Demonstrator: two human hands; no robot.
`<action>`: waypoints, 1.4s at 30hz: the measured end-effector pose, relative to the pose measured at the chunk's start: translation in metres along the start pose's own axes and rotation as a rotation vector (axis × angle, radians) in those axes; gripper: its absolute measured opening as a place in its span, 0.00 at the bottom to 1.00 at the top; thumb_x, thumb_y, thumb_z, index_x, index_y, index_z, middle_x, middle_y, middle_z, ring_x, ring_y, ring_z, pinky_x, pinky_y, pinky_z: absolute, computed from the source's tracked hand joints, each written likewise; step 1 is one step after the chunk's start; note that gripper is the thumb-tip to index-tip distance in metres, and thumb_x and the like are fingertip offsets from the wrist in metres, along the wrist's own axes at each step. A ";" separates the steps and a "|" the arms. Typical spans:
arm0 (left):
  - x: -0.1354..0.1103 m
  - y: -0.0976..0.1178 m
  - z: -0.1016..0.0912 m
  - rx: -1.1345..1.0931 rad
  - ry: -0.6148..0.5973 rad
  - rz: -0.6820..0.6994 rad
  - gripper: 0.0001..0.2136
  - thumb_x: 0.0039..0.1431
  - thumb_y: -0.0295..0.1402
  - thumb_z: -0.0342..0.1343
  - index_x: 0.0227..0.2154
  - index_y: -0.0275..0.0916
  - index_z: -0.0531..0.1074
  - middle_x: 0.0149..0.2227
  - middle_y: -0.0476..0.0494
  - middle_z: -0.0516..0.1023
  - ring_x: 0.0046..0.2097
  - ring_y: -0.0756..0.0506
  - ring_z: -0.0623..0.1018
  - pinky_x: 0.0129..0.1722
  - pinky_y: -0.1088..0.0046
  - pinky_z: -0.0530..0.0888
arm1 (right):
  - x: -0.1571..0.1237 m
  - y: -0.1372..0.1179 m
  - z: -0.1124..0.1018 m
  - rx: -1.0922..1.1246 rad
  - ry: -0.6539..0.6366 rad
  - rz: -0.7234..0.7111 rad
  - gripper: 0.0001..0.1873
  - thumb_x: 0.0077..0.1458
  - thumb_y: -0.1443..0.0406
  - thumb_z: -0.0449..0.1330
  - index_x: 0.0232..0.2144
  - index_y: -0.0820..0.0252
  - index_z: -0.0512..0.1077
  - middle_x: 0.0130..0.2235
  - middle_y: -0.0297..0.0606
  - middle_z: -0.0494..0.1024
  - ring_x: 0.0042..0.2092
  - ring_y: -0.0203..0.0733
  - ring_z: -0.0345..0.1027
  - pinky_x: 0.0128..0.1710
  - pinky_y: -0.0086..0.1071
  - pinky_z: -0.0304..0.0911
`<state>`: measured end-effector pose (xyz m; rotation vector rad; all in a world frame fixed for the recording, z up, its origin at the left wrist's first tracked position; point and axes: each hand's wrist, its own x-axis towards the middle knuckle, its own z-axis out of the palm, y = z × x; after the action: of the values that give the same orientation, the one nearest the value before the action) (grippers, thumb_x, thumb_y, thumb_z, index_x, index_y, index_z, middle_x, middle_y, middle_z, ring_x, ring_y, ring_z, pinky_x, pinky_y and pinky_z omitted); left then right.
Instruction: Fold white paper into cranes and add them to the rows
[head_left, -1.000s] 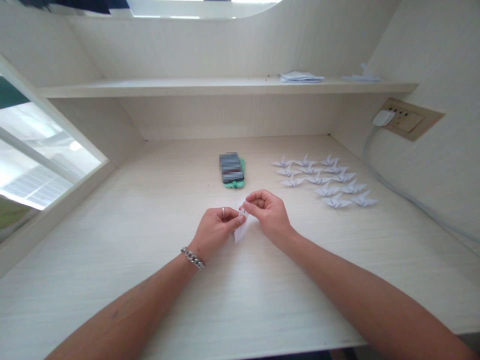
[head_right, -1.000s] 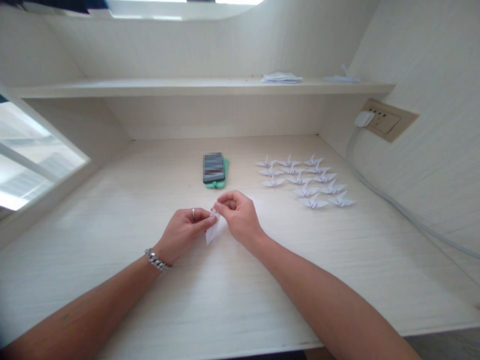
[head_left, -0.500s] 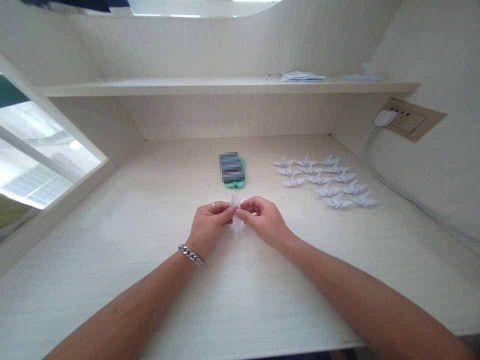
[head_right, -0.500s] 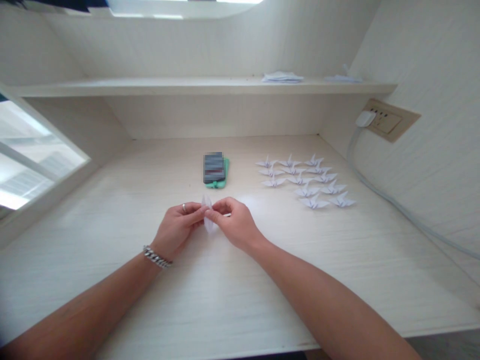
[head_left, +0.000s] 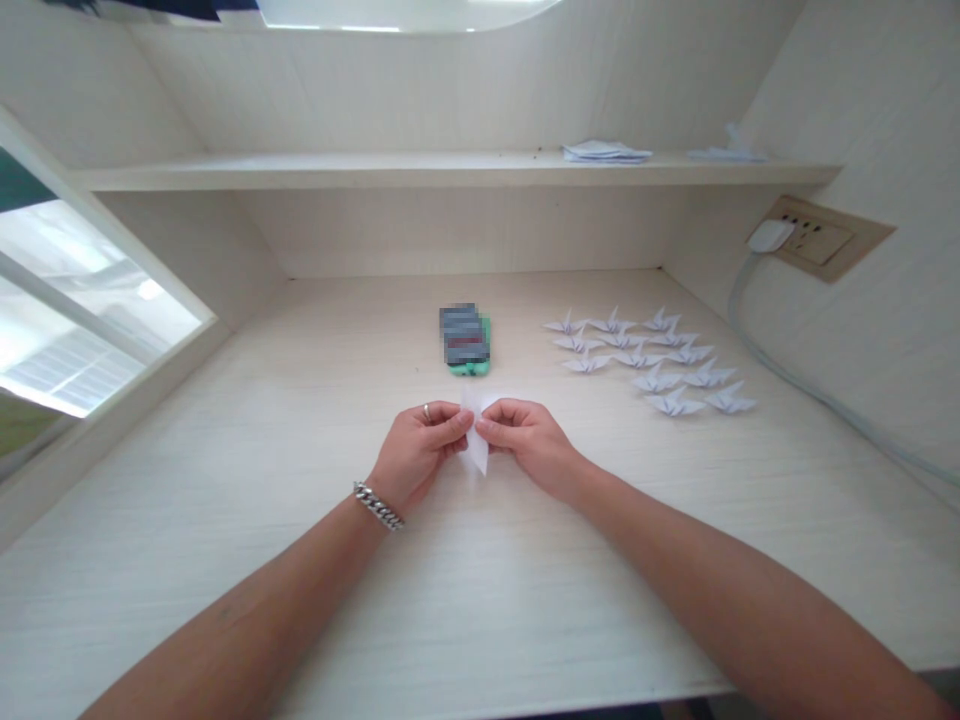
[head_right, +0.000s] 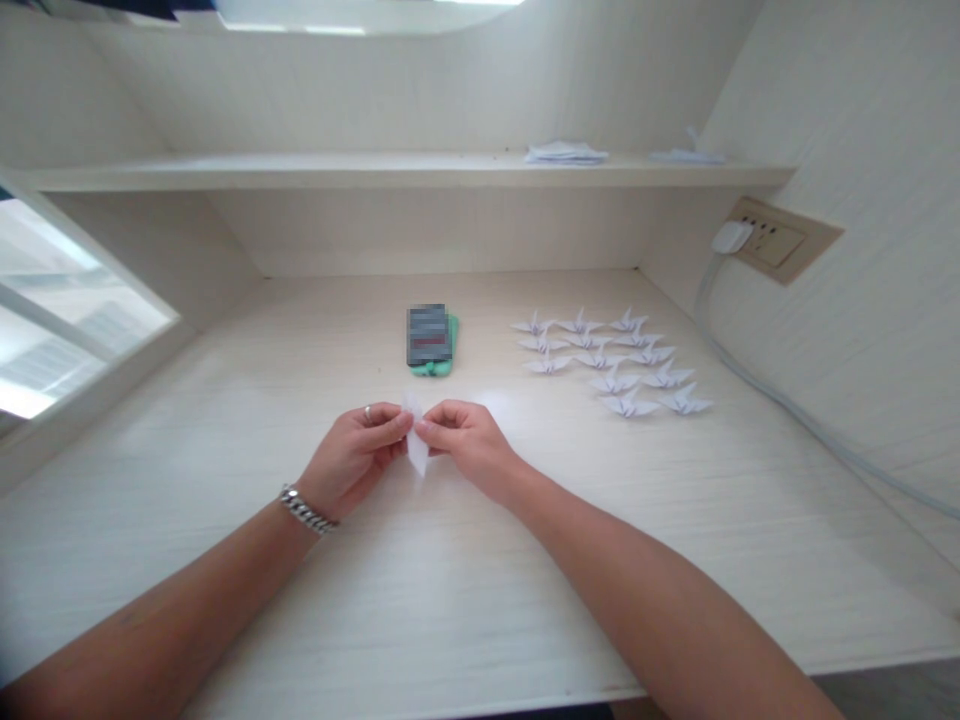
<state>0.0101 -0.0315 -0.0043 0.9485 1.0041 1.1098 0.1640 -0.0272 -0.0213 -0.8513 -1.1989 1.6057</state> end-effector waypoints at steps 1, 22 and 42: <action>0.000 0.000 0.000 -0.011 -0.013 -0.008 0.13 0.37 0.37 0.71 0.21 0.34 0.75 0.21 0.50 0.71 0.24 0.53 0.68 0.25 0.77 0.64 | 0.000 0.000 0.000 0.054 -0.012 0.025 0.18 0.39 0.53 0.70 0.22 0.60 0.72 0.24 0.31 0.72 0.28 0.34 0.64 0.31 0.29 0.61; 0.001 -0.004 -0.002 -0.021 -0.102 -0.021 0.14 0.42 0.37 0.70 0.22 0.33 0.73 0.22 0.50 0.71 0.26 0.53 0.69 0.29 0.77 0.67 | 0.000 0.000 -0.001 0.199 -0.028 0.122 0.16 0.40 0.55 0.71 0.23 0.61 0.74 0.25 0.33 0.75 0.29 0.35 0.68 0.33 0.30 0.65; 0.001 -0.003 -0.004 0.419 -0.081 0.136 0.13 0.48 0.40 0.65 0.24 0.34 0.74 0.24 0.48 0.74 0.27 0.52 0.68 0.27 0.76 0.65 | 0.002 -0.001 -0.002 -0.024 0.092 0.009 0.18 0.40 0.53 0.69 0.24 0.61 0.72 0.25 0.32 0.74 0.27 0.33 0.66 0.29 0.29 0.62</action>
<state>0.0069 -0.0311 -0.0088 1.4044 1.1422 0.9793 0.1658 -0.0246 -0.0206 -0.9369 -1.1533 1.5453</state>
